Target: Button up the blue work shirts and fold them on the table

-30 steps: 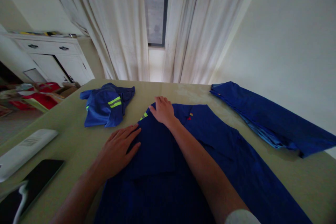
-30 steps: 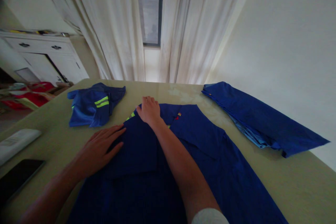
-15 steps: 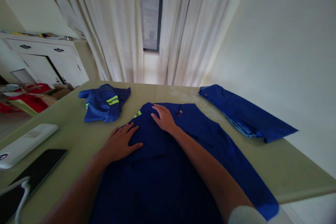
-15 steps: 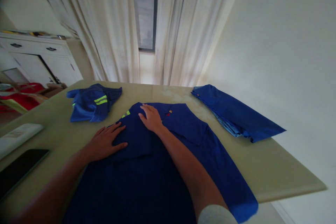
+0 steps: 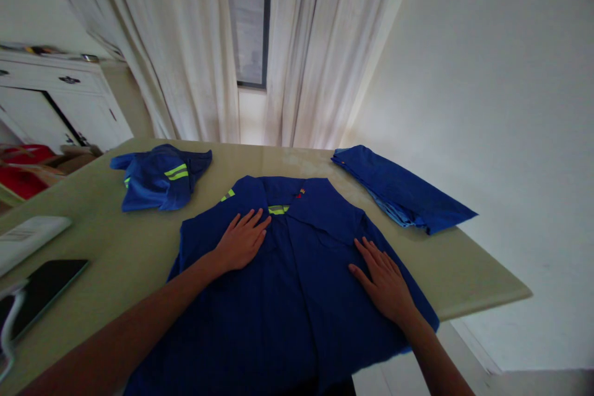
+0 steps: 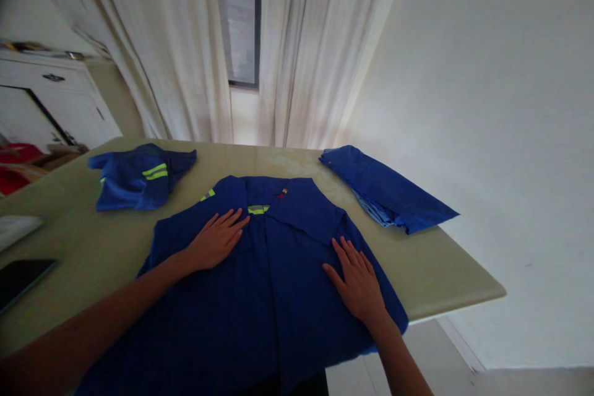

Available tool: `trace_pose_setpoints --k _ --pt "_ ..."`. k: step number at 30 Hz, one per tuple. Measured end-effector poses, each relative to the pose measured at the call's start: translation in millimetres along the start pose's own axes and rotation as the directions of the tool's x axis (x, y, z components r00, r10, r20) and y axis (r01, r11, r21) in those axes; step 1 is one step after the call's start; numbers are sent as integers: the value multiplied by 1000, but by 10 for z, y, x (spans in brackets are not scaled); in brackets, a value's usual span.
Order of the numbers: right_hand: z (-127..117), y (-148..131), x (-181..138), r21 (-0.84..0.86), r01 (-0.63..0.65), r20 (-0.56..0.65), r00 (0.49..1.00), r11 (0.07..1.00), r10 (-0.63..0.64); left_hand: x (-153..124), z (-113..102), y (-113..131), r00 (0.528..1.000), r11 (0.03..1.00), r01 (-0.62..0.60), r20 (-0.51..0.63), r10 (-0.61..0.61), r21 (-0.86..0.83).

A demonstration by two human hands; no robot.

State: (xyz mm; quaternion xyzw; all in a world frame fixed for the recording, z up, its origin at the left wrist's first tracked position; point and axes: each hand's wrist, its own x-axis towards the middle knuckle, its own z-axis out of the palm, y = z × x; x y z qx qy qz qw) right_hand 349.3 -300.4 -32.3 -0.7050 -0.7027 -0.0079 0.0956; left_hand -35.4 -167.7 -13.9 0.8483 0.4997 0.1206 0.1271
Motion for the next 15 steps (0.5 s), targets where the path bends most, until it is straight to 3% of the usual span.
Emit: trace_pose_setpoints --k 4,7,9,12,15 --pt "-1 -82 23 7 -33 6 999 999 33 227 -173 122 971 943 180 -103 -216 -279" --pt "-19 -105 65 24 -36 -1 999 999 36 357 -130 301 934 873 251 -132 -332 -418" --pt "-21 -95 63 33 -30 -9 999 999 30 405 -81 402 949 865 243 -76 -305 -439" --pt "-21 -82 40 44 -26 -13 1000 999 26 404 -67 463 985 901 144 -31 -172 -409" --pt "-27 -87 23 54 -20 -22 1000 998 21 282 -28 424 999 982 -8 -45 -1 -187"
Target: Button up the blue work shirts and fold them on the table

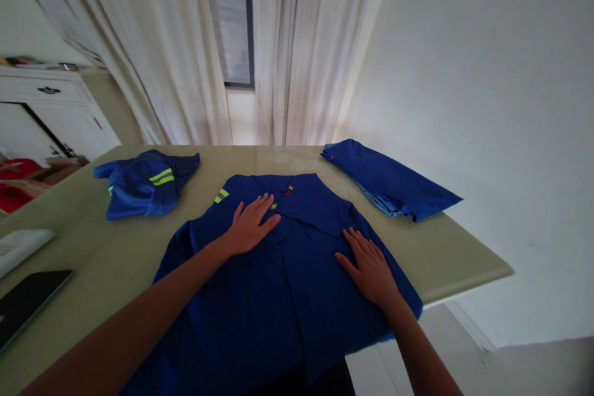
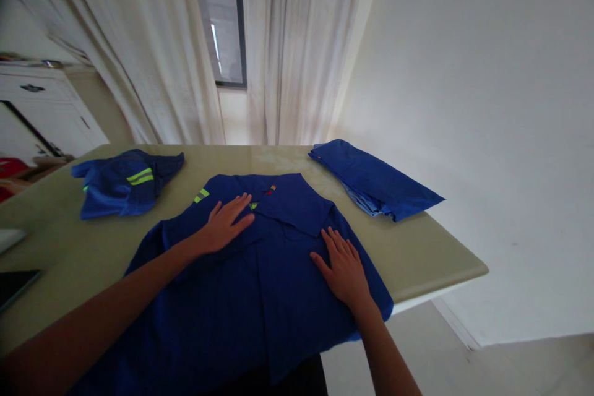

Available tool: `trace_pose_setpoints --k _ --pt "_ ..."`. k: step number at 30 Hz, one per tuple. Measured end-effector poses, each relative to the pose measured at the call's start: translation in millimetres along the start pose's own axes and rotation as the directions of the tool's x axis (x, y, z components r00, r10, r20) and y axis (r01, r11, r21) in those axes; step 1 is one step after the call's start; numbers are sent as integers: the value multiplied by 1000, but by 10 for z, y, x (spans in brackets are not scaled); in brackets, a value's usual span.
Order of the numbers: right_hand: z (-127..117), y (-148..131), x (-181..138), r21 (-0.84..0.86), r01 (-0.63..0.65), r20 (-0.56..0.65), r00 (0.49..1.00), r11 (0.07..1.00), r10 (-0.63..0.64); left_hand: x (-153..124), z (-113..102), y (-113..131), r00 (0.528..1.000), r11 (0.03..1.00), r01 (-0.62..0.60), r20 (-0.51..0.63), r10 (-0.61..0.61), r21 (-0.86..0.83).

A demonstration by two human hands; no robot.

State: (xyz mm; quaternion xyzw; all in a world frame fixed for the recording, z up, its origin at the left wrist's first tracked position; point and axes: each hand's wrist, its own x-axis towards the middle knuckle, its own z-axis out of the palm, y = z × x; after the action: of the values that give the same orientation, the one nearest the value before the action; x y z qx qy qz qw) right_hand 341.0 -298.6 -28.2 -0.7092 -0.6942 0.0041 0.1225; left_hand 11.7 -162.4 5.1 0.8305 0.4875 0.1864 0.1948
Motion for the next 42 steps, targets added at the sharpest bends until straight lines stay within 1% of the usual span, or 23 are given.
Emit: trace_pose_setpoints --k 2,3,5,7,9,11,12,13,14,16,18,20,22,23,25,27,29,31,33,35,37,40,42 --pt "-6 -9 -2 7 7 -6 1000 1000 -6 -111 70 -65 995 983 -95 42 90 157" --pt "-8 -14 -2 9 7 -7 1000 1000 -7 -151 110 -99 992 973 -120 66 109 196" --pt "-12 -22 1 9 0 -5 1000 1000 0 -158 163 -150 990 973 -123 86 108 194" --pt "-12 -26 4 6 -4 -5 1000 1000 4 -49 144 -159 999 996 -25 34 22 82" --pt "-10 -27 4 2 -3 -4 1000 1000 3 156 58 -118 990 989 132 -49 -136 -71" --pt "-8 -26 2 0 -2 -2 1000 1000 2 393 -38 -26 939 934 268 -152 -307 -235" --pt "-9 -26 1 0 -2 -1 1000 1000 2 501 -67 34 921 917 285 -184 -342 -281" --pt "-12 -26 0 1 -2 0 1000 1000 2 591 -76 100 920 914 275 -194 -341 -299" --pt "-17 -27 -2 3 -2 -2 1000 1000 2 658 -65 167 931 918 257 -178 -319 -302" --pt "-32 -30 -5 9 -1 -6 1000 1000 1 705 1 274 968 944 209 -84 -237 -258" --pt "-49 -34 -9 17 2 -7 1000 1000 -2 624 61 294 984 967 175 -7 -180 -186" --pt "-62 -36 -12 23 2 -4 1000 1000 -2 419 43 178 991 991 132 -20 -132 -33" --pt "-64 -35 -14 23 0 -4 1000 1000 0 121 -80 -75 996 979 75 -65 -63 192" --pt "-61 -34 -15 21 -1 -4 1000 1000 1 -47 -172 -237 997 962 54 -73 -35 269" --pt "-49 -32 -14 16 0 -7 1000 1000 0 -377 -377 -580 998 942 16 -64 6 335" --pt "-35 -33 -11 10 2 -11 1000 1000 -2 -643 -553 -870 998 949 -38 -31 51 314" --pt "-26 -38 -7 4 0 -14 1000 1000 0 -807 -662 -1058 998 968 -41 -29 50 248" --pt "-26 -43 -4 0 -4 -15 1000 1000 4 -880 -716 -1161 995 980 43 -96 -25 194" --pt "-35 -42 -7 0 -8 -15 1000 1000 8 -907 -755 -1226 971 970 167 -200 -131 177" --pt "-41 -37 -15 5 -7 -9 1000 1000 7 -929 -802 -1289 942 949 262 -260 -212 176" --pt "-38 -34 -21 13 -5 -7 1000 1000 6 -952 -857 -1359 945 947 273 -232 -231 168" --pt "-30 -42 -4 38 -1 -13 1000 999 2 -954 -937 -1458 978 971 179 -134 -158 156" --pt "-58 -44 16 85 10 -52 999 996 -5 -937 -994 -1493 979 971 186 -110 -170 151"
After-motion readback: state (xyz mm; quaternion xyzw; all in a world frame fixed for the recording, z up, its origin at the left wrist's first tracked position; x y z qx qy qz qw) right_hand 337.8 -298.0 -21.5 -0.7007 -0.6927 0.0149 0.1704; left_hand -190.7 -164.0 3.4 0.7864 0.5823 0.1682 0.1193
